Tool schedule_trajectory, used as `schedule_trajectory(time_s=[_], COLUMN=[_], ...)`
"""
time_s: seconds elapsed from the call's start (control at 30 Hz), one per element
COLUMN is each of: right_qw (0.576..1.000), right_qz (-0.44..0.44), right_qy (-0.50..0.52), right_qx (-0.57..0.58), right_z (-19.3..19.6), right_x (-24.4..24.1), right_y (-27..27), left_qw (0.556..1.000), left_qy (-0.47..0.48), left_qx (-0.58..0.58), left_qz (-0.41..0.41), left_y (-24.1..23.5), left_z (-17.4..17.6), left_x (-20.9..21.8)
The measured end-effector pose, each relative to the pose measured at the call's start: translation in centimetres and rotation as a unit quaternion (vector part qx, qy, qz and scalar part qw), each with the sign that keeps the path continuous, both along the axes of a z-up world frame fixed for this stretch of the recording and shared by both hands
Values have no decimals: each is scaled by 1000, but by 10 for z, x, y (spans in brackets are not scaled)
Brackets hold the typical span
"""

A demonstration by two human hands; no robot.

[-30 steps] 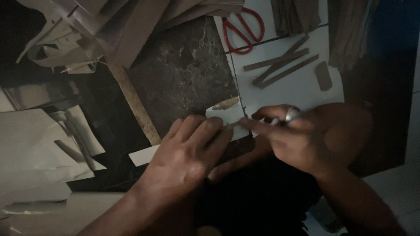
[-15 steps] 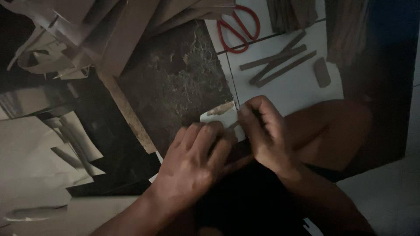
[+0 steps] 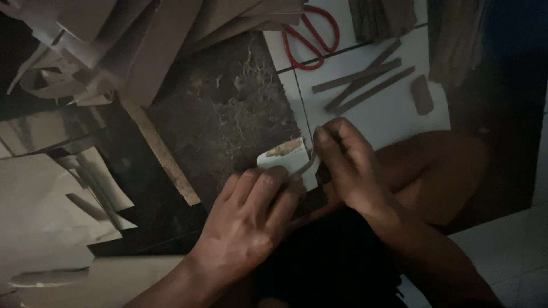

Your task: The person is sitting on the floor and applying glue to the edge of a small white paper piece using a small brush. They then press the glued edge onto a larger piece of paper or cardboard. The person repeats this process with multiple small paper pieces.

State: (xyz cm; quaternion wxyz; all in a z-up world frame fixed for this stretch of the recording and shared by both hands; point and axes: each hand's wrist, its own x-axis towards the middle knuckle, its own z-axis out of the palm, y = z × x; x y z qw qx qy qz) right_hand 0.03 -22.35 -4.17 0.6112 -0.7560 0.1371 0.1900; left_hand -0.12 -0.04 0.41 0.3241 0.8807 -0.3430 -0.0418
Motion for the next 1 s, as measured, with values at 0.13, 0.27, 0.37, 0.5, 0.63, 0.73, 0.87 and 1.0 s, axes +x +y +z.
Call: schedule_trajectory(time_s=[0.13, 0.27, 0.37, 0.5, 0.63, 0.73, 0.87, 1.0], right_qw=[999, 991, 991, 989, 991, 992, 990, 996], right_qz=[-24, -49, -57, -35, -40, -76, -70, -56], right_qy=[28, 121, 108, 106, 101, 94, 103, 56], right_qx=[14, -38, -57, -97, -78, -23, -63, -43], right_z=[-4, -3, -3, -10, -17, -26, -37, -43], right_x=[6, 14, 19, 27, 28, 30, 35, 38], right_y=[-1, -2, -2, -7, -13, -16, -22, -29], left_qw=[1000, 1000, 1000, 1000, 1000, 1000, 1000, 1000], left_qy=[-5, 12, 12, 1, 1, -5, -5, -6], left_qx=[8, 3, 1, 1, -5, 3, 10, 4], left_qz=[-2, -5, -1, -3, 0, -9, -14, -20], left_y=[1, 0, -1, -2, -2, -2, -2, -2], left_z=[-1, -3, -3, -4, -5, -6, -7, -7], left_x=[0, 0, 0, 0, 1, 3, 4, 5])
